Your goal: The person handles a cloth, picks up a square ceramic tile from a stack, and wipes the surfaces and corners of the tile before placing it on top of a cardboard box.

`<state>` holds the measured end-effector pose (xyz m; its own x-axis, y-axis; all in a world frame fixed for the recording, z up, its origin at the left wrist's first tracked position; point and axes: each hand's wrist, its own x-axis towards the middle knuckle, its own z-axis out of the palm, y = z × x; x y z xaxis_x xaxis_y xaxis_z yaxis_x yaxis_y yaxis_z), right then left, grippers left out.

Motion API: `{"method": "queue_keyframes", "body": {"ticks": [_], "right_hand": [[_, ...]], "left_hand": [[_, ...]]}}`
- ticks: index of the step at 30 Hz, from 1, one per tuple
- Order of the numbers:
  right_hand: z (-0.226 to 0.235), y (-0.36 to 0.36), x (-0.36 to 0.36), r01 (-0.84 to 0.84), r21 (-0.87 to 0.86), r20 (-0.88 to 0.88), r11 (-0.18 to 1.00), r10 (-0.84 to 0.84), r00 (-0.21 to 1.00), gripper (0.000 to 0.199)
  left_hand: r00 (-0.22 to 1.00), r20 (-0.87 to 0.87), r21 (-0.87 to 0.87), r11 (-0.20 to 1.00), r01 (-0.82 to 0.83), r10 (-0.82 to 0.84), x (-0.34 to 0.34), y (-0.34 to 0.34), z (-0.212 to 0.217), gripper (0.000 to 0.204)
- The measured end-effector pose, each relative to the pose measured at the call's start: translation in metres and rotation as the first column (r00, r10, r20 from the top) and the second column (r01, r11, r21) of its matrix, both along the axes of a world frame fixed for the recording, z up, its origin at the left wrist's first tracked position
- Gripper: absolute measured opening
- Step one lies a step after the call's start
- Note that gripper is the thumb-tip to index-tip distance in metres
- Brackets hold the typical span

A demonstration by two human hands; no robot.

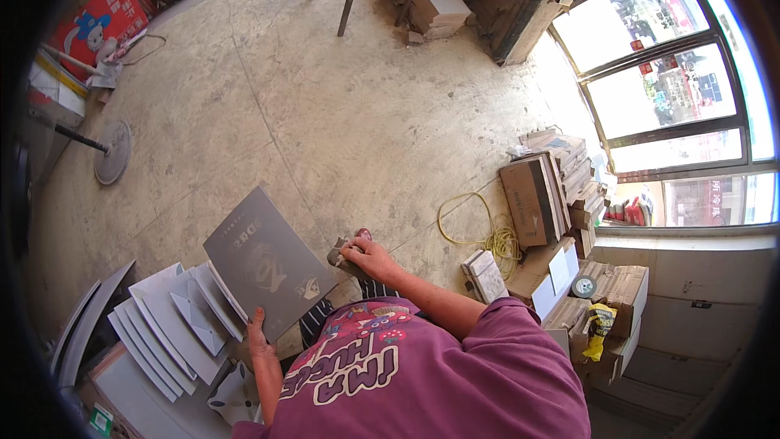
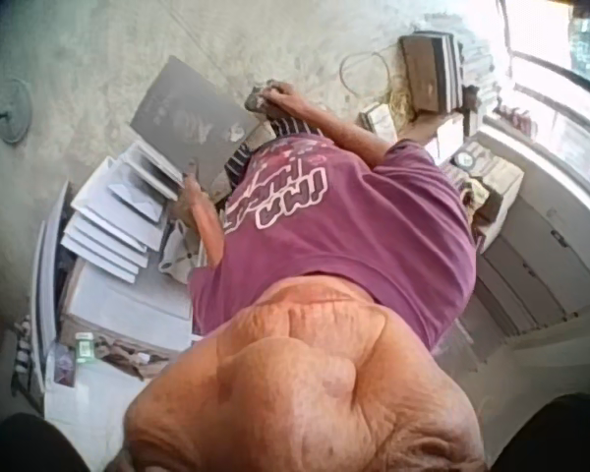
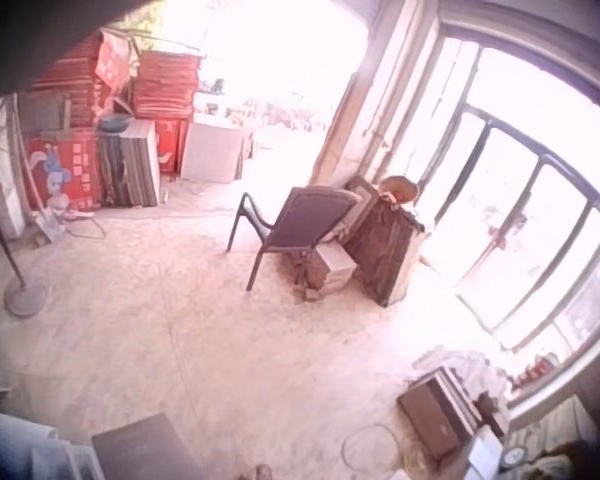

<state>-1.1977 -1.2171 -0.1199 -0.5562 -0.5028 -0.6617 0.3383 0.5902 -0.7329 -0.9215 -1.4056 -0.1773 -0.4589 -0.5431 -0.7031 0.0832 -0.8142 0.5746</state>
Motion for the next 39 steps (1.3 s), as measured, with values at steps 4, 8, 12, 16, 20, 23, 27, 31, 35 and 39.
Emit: {"method": "queue_keyframes", "body": {"ticks": [4,8,12,16,20,23,27,31,35,39], "right_hand": [[0.013,0.022,-0.022,0.003,0.037,0.073,0.999,-0.006,0.997,0.051],[0.023,0.059,-0.06,0.054,0.012,0.192,0.998,-0.055,0.98,0.054],[0.034,0.092,-0.097,0.15,-0.121,0.161,0.981,-0.13,0.978,0.053],[0.059,0.12,-0.136,0.239,-0.193,0.13,0.952,-0.217,0.968,0.052],[0.064,0.151,-0.171,0.287,-0.241,0.118,0.927,-0.266,0.957,0.049],[0.069,0.167,-0.192,0.357,-0.247,0.1,0.901,-0.343,0.934,0.048],[0.083,0.179,-0.221,0.404,-0.248,0.081,0.88,-0.397,0.914,0.047],[0.052,0.192,-0.249,0.479,-0.269,0.084,0.835,-0.475,0.876,0.048],[0.072,0.192,-0.281,0.588,-0.279,0.115,0.759,-0.581,0.805,0.055],[0.074,0.194,-0.319,0.603,-0.292,0.077,0.742,-0.61,0.789,0.055]], "left_hand": [[0.974,-0.132,0.055,0.98,0.191,-0.183,-0.071,0.019,0.033,0.047],[0.933,-0.124,0.043,0.938,0.345,-0.338,-0.125,0.032,0.037,0.046],[0.896,-0.098,0.002,0.9,0.436,-0.433,-0.185,0.044,0.055,0.044],[0.877,-0.1,-0.024,0.883,0.469,-0.469,-0.238,0.066,0.065,0.044],[0.857,-0.14,-0.055,0.868,0.494,-0.496,-0.289,0.092,0.076,0.045],[0.828,-0.122,-0.068,0.837,0.543,-0.547,-0.323,0.103,0.089,0.047],[0.774,-0.094,-0.094,0.78,0.619,-0.626,-0.369,0.104,0.091,0.051],[0.726,-0.117,-0.099,0.736,0.67,-0.677,-0.427,0.104,0.1,0.049],[0.696,-0.102,-0.104,0.703,0.703,-0.711,-0.481,0.102,0.098,0.051],[0.619,-0.092,-0.137,0.626,0.768,-0.78,-0.538,0.098,0.102,0.054]]}}
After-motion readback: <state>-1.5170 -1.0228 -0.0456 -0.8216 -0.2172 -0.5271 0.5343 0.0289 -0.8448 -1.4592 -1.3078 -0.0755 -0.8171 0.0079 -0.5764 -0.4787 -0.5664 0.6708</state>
